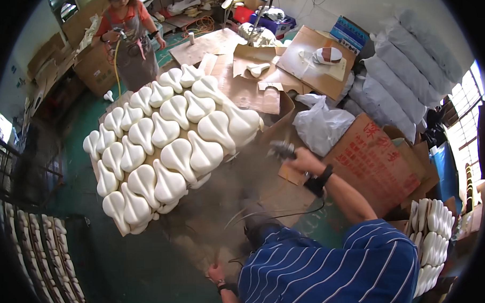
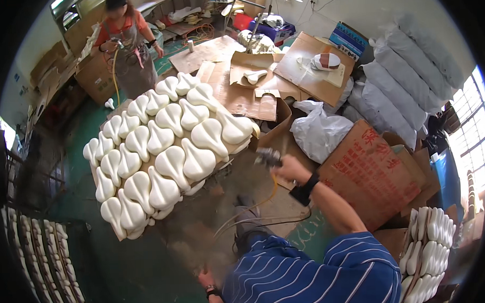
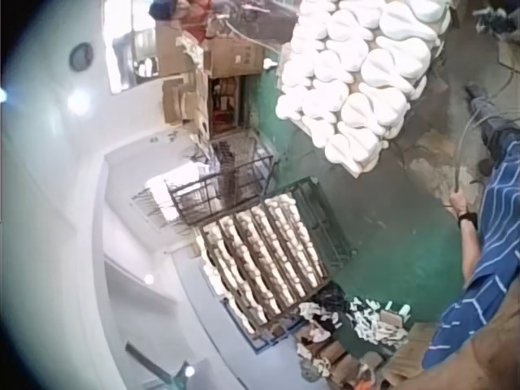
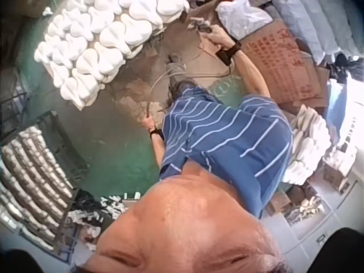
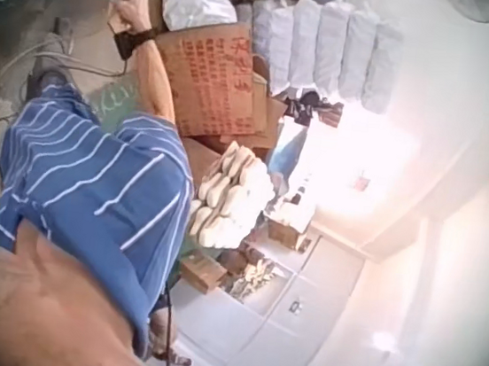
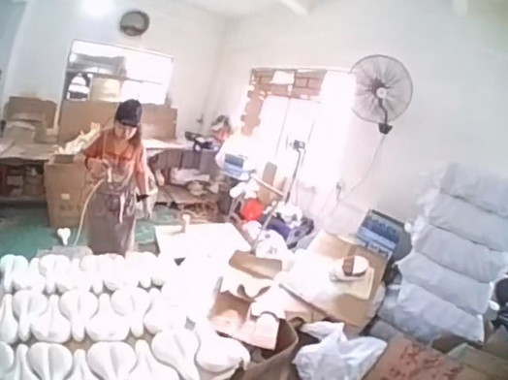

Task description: The person uses a spray gun to coat white foam parts arranged on a wooden board. They repeatedly spray the parts, then lift the board to place it on a metal rack, and retrieve another board to continue the process.

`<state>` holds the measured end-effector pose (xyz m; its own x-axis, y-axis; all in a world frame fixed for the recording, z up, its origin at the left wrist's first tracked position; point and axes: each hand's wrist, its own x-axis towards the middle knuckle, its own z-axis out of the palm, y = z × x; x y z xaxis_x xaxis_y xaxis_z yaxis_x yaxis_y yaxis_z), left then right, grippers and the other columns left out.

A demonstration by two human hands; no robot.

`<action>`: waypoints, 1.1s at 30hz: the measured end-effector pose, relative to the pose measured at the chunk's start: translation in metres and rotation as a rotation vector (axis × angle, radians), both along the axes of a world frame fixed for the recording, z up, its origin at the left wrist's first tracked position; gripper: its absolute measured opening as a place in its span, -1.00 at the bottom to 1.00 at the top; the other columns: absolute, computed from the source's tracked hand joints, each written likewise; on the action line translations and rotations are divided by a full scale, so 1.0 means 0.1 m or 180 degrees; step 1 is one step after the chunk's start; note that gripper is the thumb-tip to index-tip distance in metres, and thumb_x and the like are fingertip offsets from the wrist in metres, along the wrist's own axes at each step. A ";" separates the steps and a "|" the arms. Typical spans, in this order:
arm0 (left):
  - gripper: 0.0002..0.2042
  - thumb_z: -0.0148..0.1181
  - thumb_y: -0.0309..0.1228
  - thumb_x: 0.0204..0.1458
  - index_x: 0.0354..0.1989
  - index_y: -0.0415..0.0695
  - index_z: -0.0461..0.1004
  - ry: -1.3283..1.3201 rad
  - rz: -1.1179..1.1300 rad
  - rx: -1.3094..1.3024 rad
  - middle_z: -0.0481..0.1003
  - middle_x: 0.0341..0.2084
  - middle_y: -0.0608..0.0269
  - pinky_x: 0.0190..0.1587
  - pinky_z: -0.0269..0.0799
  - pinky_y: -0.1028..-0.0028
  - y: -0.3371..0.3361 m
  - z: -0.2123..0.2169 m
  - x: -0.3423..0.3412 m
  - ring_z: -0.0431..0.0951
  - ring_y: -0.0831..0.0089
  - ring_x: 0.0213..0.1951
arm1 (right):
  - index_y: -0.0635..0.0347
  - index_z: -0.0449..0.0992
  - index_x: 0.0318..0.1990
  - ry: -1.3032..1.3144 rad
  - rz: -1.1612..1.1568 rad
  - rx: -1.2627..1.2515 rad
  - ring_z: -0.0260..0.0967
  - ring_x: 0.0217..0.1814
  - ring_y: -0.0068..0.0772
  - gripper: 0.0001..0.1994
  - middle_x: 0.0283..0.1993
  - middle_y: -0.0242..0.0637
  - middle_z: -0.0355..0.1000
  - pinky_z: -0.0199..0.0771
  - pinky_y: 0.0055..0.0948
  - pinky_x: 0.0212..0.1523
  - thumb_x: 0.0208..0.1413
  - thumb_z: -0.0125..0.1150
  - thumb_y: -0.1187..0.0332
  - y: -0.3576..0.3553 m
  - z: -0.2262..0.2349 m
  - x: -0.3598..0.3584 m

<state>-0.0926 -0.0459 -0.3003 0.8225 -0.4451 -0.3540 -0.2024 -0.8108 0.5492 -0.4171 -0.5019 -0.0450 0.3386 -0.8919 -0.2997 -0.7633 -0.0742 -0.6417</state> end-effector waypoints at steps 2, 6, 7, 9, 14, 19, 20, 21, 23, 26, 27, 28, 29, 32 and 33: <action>-0.59 0.35 -0.06 -0.15 -0.43 -0.23 0.55 0.0271 -0.0161 0.0262 0.54 -0.49 -0.04 -0.26 0.40 0.20 -0.12 0.01 -0.03 0.54 0.04 -0.36 | 0.28 0.55 -0.34 -0.1159 -0.0541 0.0308 0.37 -0.69 -0.48 -0.77 -0.60 -0.28 0.41 0.37 -0.47 -0.69 0.05 0.22 0.25 -0.61 0.13 -0.24; -0.65 0.34 -0.07 -0.15 -0.40 -0.15 0.59 0.0261 -0.1005 0.0601 0.56 -0.46 -0.02 -0.26 0.43 0.19 -0.73 0.10 -0.17 0.55 0.01 -0.35 | 0.21 0.40 -0.56 -0.1129 -0.1152 0.0824 0.24 -0.77 -0.59 -0.75 -0.67 -0.41 0.30 0.32 -0.51 -0.75 0.09 0.19 0.30 -1.70 -0.48 -1.01; -0.64 0.33 -0.06 -0.15 -0.40 -0.13 0.59 0.0348 -0.0990 0.0801 0.56 -0.45 -0.02 -0.24 0.43 0.18 -0.98 0.10 -0.24 0.55 0.00 -0.32 | 0.13 0.31 -0.63 -0.1080 -0.1568 0.0344 0.19 -0.76 -0.61 -0.69 -0.69 -0.48 0.23 0.21 -0.51 -0.78 0.09 0.19 0.26 -1.85 -0.60 -0.89; -0.63 0.31 -0.02 -0.14 -0.39 -0.11 0.60 0.0599 -0.1070 0.1279 0.57 -0.43 -0.01 -0.21 0.43 0.15 -1.33 0.14 -0.32 0.56 -0.01 -0.27 | 0.10 0.32 -0.62 -0.0999 -0.1963 0.0337 0.14 -0.75 -0.61 -0.70 -0.68 -0.50 0.20 0.07 -0.50 -0.79 0.09 0.18 0.25 -2.28 -1.03 -0.95; -0.56 0.27 0.07 -0.12 -0.35 -0.09 0.61 0.0657 -0.1076 0.1732 0.58 -0.36 0.00 -0.18 0.43 0.15 -2.37 0.33 -0.37 0.56 -0.01 -0.24 | 0.13 0.40 -0.62 -0.0080 -0.1839 0.1798 0.17 -0.74 -0.56 -0.71 -0.68 -0.42 0.30 0.08 -0.48 -0.75 0.04 0.23 0.21 -3.44 -2.17 -1.23; -0.56 0.16 0.10 -0.06 -0.29 -0.02 0.62 0.0904 -0.1904 0.2441 0.59 -0.33 0.05 -0.14 0.45 0.16 -3.31 0.79 -0.46 0.57 0.03 -0.21 | 0.13 0.45 -0.71 0.0959 -0.0670 0.1763 0.29 -0.76 -0.50 -0.68 -0.74 -0.39 0.36 0.20 -0.47 -0.76 -0.04 0.32 0.21 -4.70 -2.72 -0.97; -0.57 0.15 0.11 -0.07 -0.29 0.01 0.62 0.0895 -0.2071 0.2502 0.59 -0.33 0.07 -0.14 0.46 0.16 -3.43 0.78 -0.47 0.57 0.05 -0.22 | 0.15 0.46 -0.70 0.0712 -0.0692 0.1678 0.30 -0.77 -0.49 -0.69 -0.71 -0.37 0.40 0.20 -0.48 -0.77 -0.04 0.32 0.21 -4.93 -2.80 -0.98; -0.57 0.15 0.10 -0.07 -0.28 0.00 0.61 0.0950 -0.2202 0.2557 0.59 -0.33 0.08 -0.14 0.46 0.15 -3.52 0.70 -0.51 0.57 0.04 -0.22 | 0.19 0.46 -0.68 0.0047 -0.1114 0.1358 0.31 -0.78 -0.46 -0.69 -0.71 -0.34 0.39 0.27 -0.46 -0.76 -0.06 0.32 0.22 -5.05 -2.79 -0.87; -0.57 0.15 0.10 -0.06 -0.27 -0.01 0.58 0.1050 -0.2549 0.2653 0.59 -0.34 0.09 -0.15 0.45 0.13 -3.70 0.55 -0.54 0.57 0.04 -0.23 | 0.28 0.49 -0.47 0.1172 -0.0514 0.0608 0.48 -0.52 -0.23 -0.73 -0.52 -0.18 0.50 0.48 -0.31 -0.51 -0.04 0.25 0.20 -5.28 -2.83 -0.96; -0.65 0.16 -0.06 0.00 -0.19 -0.04 0.46 0.1280 -0.1849 0.1564 0.57 -0.36 0.02 -0.18 0.42 0.06 -4.42 0.64 -0.68 0.55 -0.03 -0.25 | 0.24 0.48 -0.15 0.2583 -0.0641 -0.0490 0.53 -0.24 0.01 -0.66 -0.27 -0.06 0.54 0.56 -0.16 -0.20 -0.03 0.19 0.21 -5.18 -2.94 -0.95; -0.68 0.17 -0.11 0.02 -0.18 -0.05 0.41 0.1256 -0.1900 0.1249 0.56 -0.38 -0.01 -0.19 0.40 0.05 -4.58 0.51 -0.74 0.54 -0.06 -0.26 | 0.21 0.46 -0.09 0.2927 -0.0454 -0.0783 0.52 -0.21 0.05 -0.64 -0.22 -0.04 0.53 0.55 -0.12 -0.16 -0.02 0.18 0.22 -5.02 -2.75 -0.74; -0.71 0.16 -0.16 0.04 -0.17 -0.06 0.39 0.1104 -0.2002 0.0975 0.56 -0.38 -0.02 -0.19 0.40 0.04 -4.76 0.32 -0.81 0.54 -0.08 -0.27 | 0.24 0.47 -0.13 0.2370 -0.0286 -0.0367 0.49 -0.12 0.08 -0.68 -0.22 0.03 0.52 0.52 -0.08 -0.10 -0.01 0.14 0.25 -5.03 -2.96 -0.63; -0.73 0.15 -0.20 0.05 -0.17 -0.07 0.37 0.0993 -0.2252 0.0658 0.56 -0.39 -0.03 -0.19 0.39 0.04 -4.99 0.11 -0.86 0.53 -0.10 -0.29 | 0.24 0.52 -0.20 0.1398 -0.0511 -0.0354 0.47 -0.09 0.07 -0.73 -0.22 0.07 0.51 0.50 -0.09 -0.09 0.02 0.10 0.27 -4.83 -3.03 -0.59; -0.78 0.16 -0.24 0.05 -0.23 -0.08 0.38 0.1029 -0.2570 0.0397 0.56 -0.41 -0.02 -0.21 0.40 0.06 -5.51 -0.41 -1.03 0.53 -0.09 -0.31 | 0.20 0.57 -0.17 -0.0195 -0.0191 0.0190 0.51 -0.26 -0.14 -0.72 -0.25 -0.03 0.54 0.49 -0.27 -0.21 0.12 0.01 0.25 -4.34 -3.14 0.25; -0.79 0.19 -0.26 0.02 -0.25 -0.07 0.38 0.0973 -0.2728 0.0440 0.55 -0.43 -0.03 -0.24 0.40 0.07 -5.63 -0.59 -1.07 0.53 -0.09 -0.30 | 0.26 0.56 -0.14 -0.0677 -0.0673 0.1299 0.48 -0.33 -0.34 -0.70 -0.35 -0.22 0.53 0.47 -0.36 -0.26 0.15 -0.02 0.27 -4.20 -3.18 0.46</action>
<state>-0.1993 -0.6085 -0.3597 0.0927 -0.7968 -0.5971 -0.6264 -0.5128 0.5871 -0.3715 -0.9220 -0.3633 0.2548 -0.7721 -0.5822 -0.5837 0.3572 -0.7292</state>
